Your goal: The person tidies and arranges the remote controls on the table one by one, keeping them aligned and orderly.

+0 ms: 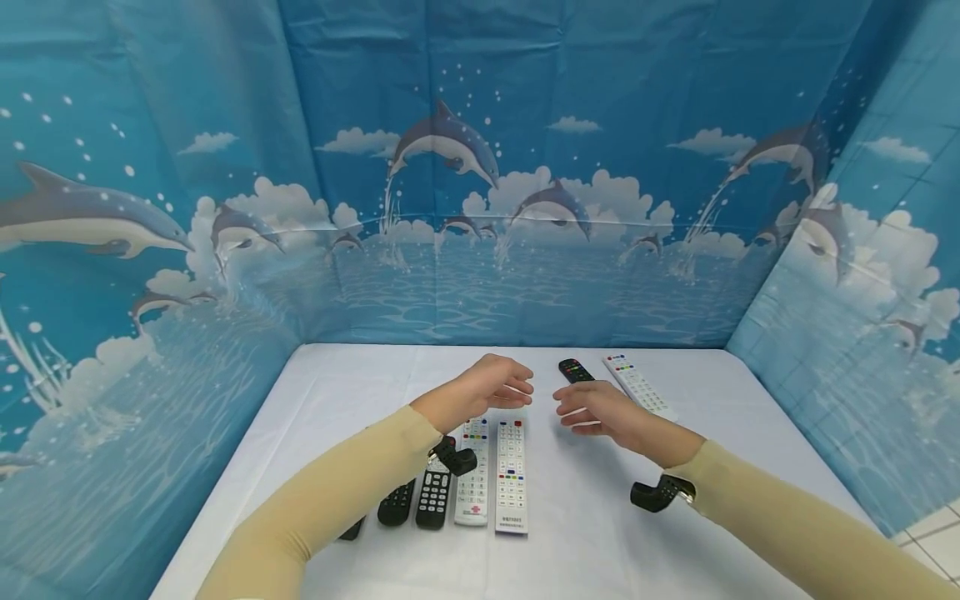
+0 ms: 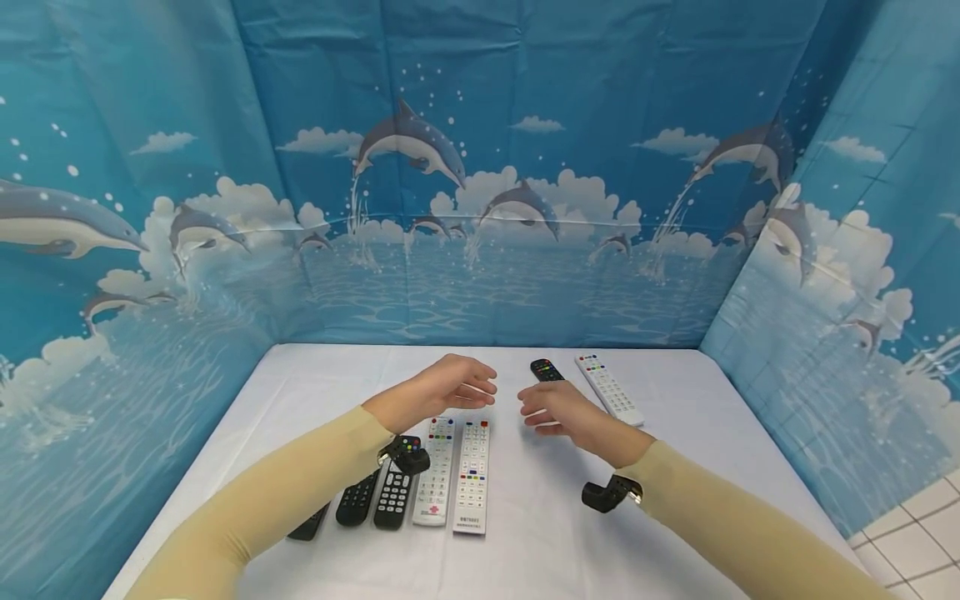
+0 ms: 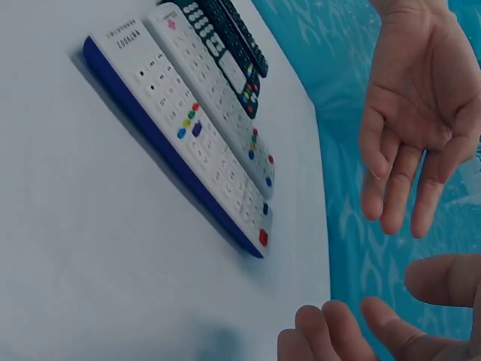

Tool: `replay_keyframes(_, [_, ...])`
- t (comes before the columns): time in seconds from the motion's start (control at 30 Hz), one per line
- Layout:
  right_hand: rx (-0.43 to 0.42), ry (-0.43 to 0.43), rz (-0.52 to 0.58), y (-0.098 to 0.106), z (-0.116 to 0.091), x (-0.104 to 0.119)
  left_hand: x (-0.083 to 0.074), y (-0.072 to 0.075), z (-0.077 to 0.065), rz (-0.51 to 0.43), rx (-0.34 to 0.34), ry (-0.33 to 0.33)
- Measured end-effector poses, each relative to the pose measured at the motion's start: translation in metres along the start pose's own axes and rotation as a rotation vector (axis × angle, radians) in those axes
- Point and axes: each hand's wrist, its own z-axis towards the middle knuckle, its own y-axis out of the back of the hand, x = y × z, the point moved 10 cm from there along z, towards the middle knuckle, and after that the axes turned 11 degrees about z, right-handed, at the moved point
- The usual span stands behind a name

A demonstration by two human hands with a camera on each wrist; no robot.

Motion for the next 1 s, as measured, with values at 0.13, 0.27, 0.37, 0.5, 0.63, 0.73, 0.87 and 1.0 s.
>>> replay_keyframes(0.13, [-0.013,0.013,-0.006,0.020,0.004,0.007,-0.002,-0.008,0.019,-0.051,-0.004,0.039])
replay_keyframes(0.27, [-0.009,0.010,0.023,0.037,0.010,0.012,-0.002,-0.016,0.039,-0.110,-0.009,0.081])
replay_keyframes(0.37, [0.007,0.010,0.034,0.047,0.017,0.014,-0.003,-0.021,0.052,-0.146,-0.021,0.095])
replay_keyframes(0.5, [-0.019,0.012,0.009,0.061,0.027,0.015,0.001,-0.027,0.066,-0.192,-0.046,0.121])
replay_keyframes(0.63, [-0.064,0.019,-0.003,0.078,0.037,0.014,0.005,-0.040,0.080,-0.219,-0.076,0.140])
replay_keyframes(0.73, [-0.087,0.019,-0.005,0.088,0.045,0.011,0.010,-0.052,0.088,-0.253,-0.101,0.150])
replay_keyframes(0.87, [-0.135,0.012,-0.031,0.100,0.055,0.005,0.017,-0.062,0.093,-0.300,-0.186,0.156])
replay_keyframes(1.0, [-0.190,0.004,-0.071,0.108,0.066,-0.005,0.022,-0.066,0.095,-0.293,-0.305,0.151])
